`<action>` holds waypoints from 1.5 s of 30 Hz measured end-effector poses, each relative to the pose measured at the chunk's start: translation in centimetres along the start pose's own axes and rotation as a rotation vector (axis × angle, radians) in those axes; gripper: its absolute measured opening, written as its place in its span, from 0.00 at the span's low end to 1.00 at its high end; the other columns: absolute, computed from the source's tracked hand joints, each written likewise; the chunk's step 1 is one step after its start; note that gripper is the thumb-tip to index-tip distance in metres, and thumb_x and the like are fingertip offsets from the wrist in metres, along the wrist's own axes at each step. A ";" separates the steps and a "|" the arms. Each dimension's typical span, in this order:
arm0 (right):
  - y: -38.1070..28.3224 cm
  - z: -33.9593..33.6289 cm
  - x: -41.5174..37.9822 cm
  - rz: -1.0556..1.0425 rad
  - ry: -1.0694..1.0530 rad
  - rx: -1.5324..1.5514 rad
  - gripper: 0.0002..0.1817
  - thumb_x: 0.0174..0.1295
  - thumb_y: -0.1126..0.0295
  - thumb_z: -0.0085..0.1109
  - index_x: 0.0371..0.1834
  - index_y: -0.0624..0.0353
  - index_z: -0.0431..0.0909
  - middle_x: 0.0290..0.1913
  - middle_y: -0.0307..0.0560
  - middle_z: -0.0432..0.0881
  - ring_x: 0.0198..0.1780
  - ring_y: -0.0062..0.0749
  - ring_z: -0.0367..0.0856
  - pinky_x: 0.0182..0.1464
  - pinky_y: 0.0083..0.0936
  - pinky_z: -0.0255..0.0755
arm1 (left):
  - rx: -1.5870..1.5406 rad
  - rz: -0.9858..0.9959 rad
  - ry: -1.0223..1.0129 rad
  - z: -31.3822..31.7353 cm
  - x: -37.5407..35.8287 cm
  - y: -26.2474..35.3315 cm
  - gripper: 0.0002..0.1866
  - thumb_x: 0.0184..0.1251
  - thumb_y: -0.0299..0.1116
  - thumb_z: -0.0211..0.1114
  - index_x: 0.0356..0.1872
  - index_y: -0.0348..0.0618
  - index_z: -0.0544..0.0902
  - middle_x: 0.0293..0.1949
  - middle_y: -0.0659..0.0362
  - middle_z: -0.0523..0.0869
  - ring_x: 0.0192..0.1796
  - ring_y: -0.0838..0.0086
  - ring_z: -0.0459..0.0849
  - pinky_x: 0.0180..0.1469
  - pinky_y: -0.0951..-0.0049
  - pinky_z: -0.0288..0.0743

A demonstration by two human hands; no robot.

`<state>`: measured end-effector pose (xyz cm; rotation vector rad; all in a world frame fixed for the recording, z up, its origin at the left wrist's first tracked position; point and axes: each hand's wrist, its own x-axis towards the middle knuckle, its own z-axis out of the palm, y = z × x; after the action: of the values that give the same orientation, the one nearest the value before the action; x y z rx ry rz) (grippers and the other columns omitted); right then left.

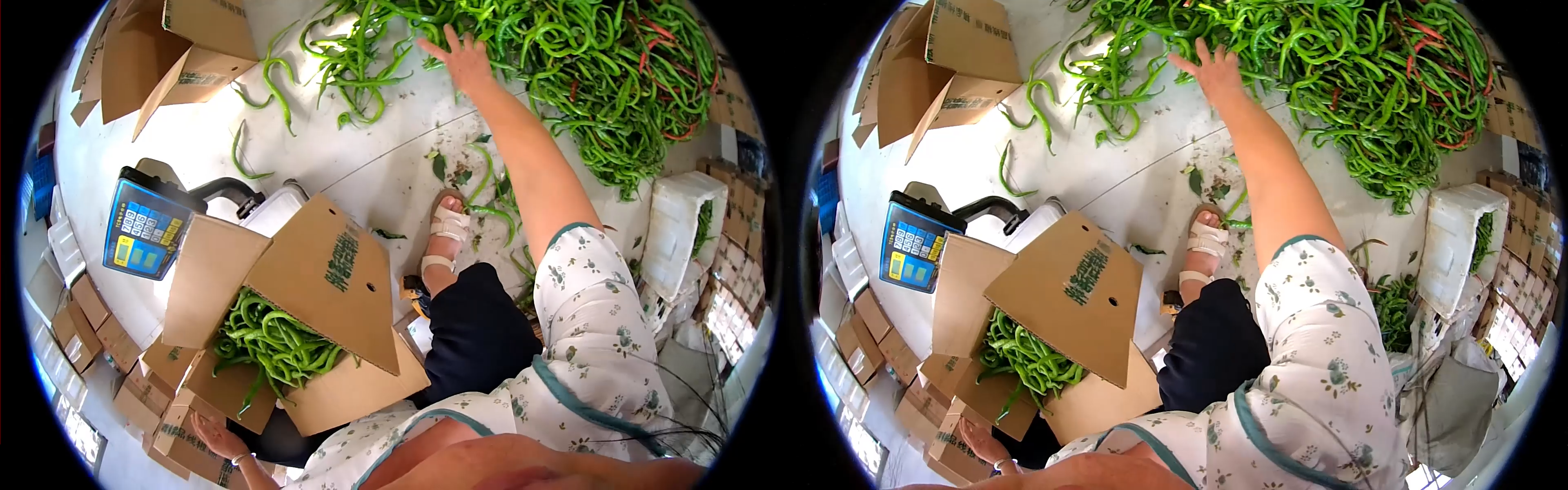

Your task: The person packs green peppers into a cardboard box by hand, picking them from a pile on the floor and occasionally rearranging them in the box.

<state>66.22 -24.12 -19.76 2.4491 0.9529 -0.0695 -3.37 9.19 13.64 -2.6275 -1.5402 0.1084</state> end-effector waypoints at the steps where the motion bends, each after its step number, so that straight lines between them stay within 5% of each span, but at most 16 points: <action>1: -0.4 0.2 0.5 0.030 -0.031 0.015 0.57 0.51 0.80 0.58 0.69 0.13 0.29 0.72 0.52 0.47 0.57 0.51 0.69 0.52 0.44 0.65 | -0.004 0.020 -0.003 0.0 0.0 -0.2 0.18 0.67 0.29 0.53 0.58 0.39 0.72 0.59 0.50 0.73 0.61 0.59 0.71 0.61 0.63 0.67; 2: -0.5 0.2 1.0 0.063 -0.058 0.027 0.58 0.49 0.80 0.59 0.69 0.13 0.29 0.72 0.53 0.48 0.57 0.50 0.70 0.51 0.43 0.65 | -0.037 -0.015 -0.011 0.0 0.1 -0.1 0.18 0.67 0.29 0.53 0.58 0.39 0.72 0.59 0.50 0.73 0.61 0.59 0.71 0.61 0.63 0.67; 3: -0.5 -0.1 1.3 0.082 -0.035 0.057 0.51 0.50 0.78 0.59 0.70 0.18 0.41 0.64 0.55 0.60 0.51 0.48 0.74 0.50 0.45 0.64 | -0.074 -0.051 -0.015 0.1 0.0 0.0 0.18 0.67 0.29 0.53 0.57 0.39 0.72 0.59 0.50 0.73 0.60 0.59 0.71 0.60 0.63 0.67; 6: 0.0 0.8 2.5 0.045 -0.040 0.183 0.40 0.50 0.77 0.58 0.65 0.27 0.56 0.51 0.52 0.70 0.44 0.44 0.77 0.48 0.44 0.64 | -0.147 -0.085 -0.016 0.3 0.4 -0.2 0.18 0.67 0.29 0.53 0.58 0.39 0.72 0.58 0.49 0.73 0.59 0.60 0.73 0.60 0.63 0.68; 7: 0.4 1.1 2.1 0.010 0.066 0.183 0.31 0.47 0.76 0.60 0.56 0.38 0.64 0.44 0.51 0.72 0.44 0.44 0.78 0.51 0.44 0.62 | -0.154 -0.089 -0.021 0.3 0.6 -0.3 0.18 0.67 0.30 0.52 0.58 0.39 0.72 0.58 0.49 0.73 0.59 0.60 0.73 0.60 0.63 0.68; 13: 2.5 -2.7 -5.0 -0.020 0.273 0.510 0.32 0.46 0.81 0.53 0.56 0.37 0.70 0.36 0.51 0.73 0.37 0.52 0.74 0.40 0.41 0.69 | -0.104 -0.118 -0.035 -0.1 1.8 -0.5 0.18 0.69 0.33 0.52 0.58 0.40 0.72 0.58 0.50 0.74 0.58 0.61 0.74 0.58 0.65 0.69; 20: 4.7 -8.0 -18.8 0.300 0.265 0.807 0.27 0.47 0.78 0.59 0.53 0.41 0.74 0.35 0.53 0.76 0.37 0.53 0.75 0.38 0.43 0.70 | -0.083 -0.083 -0.056 -0.4 2.3 0.5 0.18 0.70 0.34 0.51 0.58 0.39 0.73 0.58 0.50 0.74 0.57 0.61 0.75 0.55 0.65 0.72; 24: 4.0 -6.6 -22.9 0.417 -0.007 1.011 0.23 0.53 0.68 0.62 0.55 0.47 0.74 0.43 0.56 0.80 0.44 0.49 0.78 0.44 0.38 0.71 | -0.194 -0.067 -0.036 0.6 1.0 -1.0 0.18 0.69 0.33 0.52 0.57 0.36 0.73 0.58 0.49 0.74 0.57 0.61 0.75 0.56 0.66 0.71; 28: 2.9 -3.3 -24.8 0.526 -0.191 1.197 0.26 0.60 0.56 0.55 0.60 0.55 0.70 0.50 0.59 0.78 0.53 0.53 0.75 0.55 0.38 0.68 | -0.133 -0.010 0.032 -0.1 0.3 -0.1 0.17 0.68 0.32 0.53 0.55 0.35 0.74 0.57 0.48 0.75 0.57 0.61 0.75 0.57 0.66 0.71; 29: 2.8 -0.9 -25.6 0.530 -0.198 1.266 0.31 0.60 0.46 0.52 0.60 0.56 0.70 0.51 0.59 0.78 0.54 0.51 0.74 0.58 0.37 0.66 | -0.165 -0.014 0.046 -0.2 0.1 0.2 0.18 0.68 0.33 0.53 0.55 0.35 0.75 0.56 0.49 0.76 0.57 0.61 0.75 0.57 0.65 0.70; 32: 4.1 -2.4 -28.1 0.658 -0.191 1.133 0.35 0.56 0.39 0.52 0.58 0.56 0.73 0.50 0.60 0.78 0.55 0.49 0.74 0.57 0.38 0.67 | -0.112 0.175 0.118 0.0 0.0 -0.4 0.18 0.68 0.36 0.53 0.53 0.37 0.77 0.55 0.51 0.78 0.55 0.59 0.76 0.56 0.64 0.70; 33: 5.6 -4.6 -29.1 0.640 -0.256 1.025 0.35 0.53 0.35 0.53 0.49 0.55 0.79 0.47 0.60 0.80 0.51 0.47 0.78 0.56 0.37 0.68 | -0.099 0.187 0.124 -0.2 -0.1 0.1 0.18 0.68 0.38 0.52 0.51 0.37 0.78 0.54 0.52 0.78 0.55 0.58 0.76 0.57 0.63 0.69; 36: 10.2 -8.6 -32.6 0.628 -0.284 1.028 0.28 0.56 0.42 0.57 0.45 0.56 0.80 0.37 0.56 0.82 0.43 0.42 0.81 0.50 0.36 0.72 | -0.174 0.163 0.198 -0.1 -0.6 0.1 0.17 0.67 0.36 0.53 0.51 0.39 0.79 0.55 0.53 0.78 0.56 0.59 0.76 0.55 0.64 0.72; 39: 12.9 -11.5 -37.2 0.701 -0.100 1.229 0.27 0.58 0.42 0.55 0.42 0.56 0.81 0.39 0.53 0.82 0.46 0.39 0.80 0.54 0.38 0.73 | -0.216 0.211 0.263 0.0 -1.5 -0.3 0.16 0.66 0.35 0.54 0.51 0.40 0.80 0.55 0.54 0.78 0.55 0.60 0.77 0.52 0.65 0.74; 42: 12.5 -12.3 -41.5 0.771 0.390 1.659 0.24 0.58 0.43 0.56 0.35 0.55 0.82 0.46 0.51 0.80 0.40 0.38 0.81 0.51 0.39 0.77 | -0.337 0.183 0.318 -0.3 -2.5 0.2 0.15 0.66 0.33 0.54 0.50 0.40 0.80 0.56 0.54 0.77 0.54 0.61 0.77 0.49 0.66 0.76; 45: 11.9 -14.8 -44.7 0.867 0.512 2.364 0.13 0.61 0.66 0.59 0.41 0.66 0.78 0.48 0.50 0.79 0.49 0.36 0.78 0.50 0.22 0.79 | -0.337 0.220 0.443 0.4 -3.1 -1.1 0.15 0.65 0.32 0.55 0.50 0.40 0.80 0.56 0.54 0.77 0.53 0.61 0.78 0.48 0.66 0.77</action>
<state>38.32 -52.21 8.38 4.7329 -1.3238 -0.4947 -5.87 7.06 13.46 -2.7919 -1.2017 -0.7268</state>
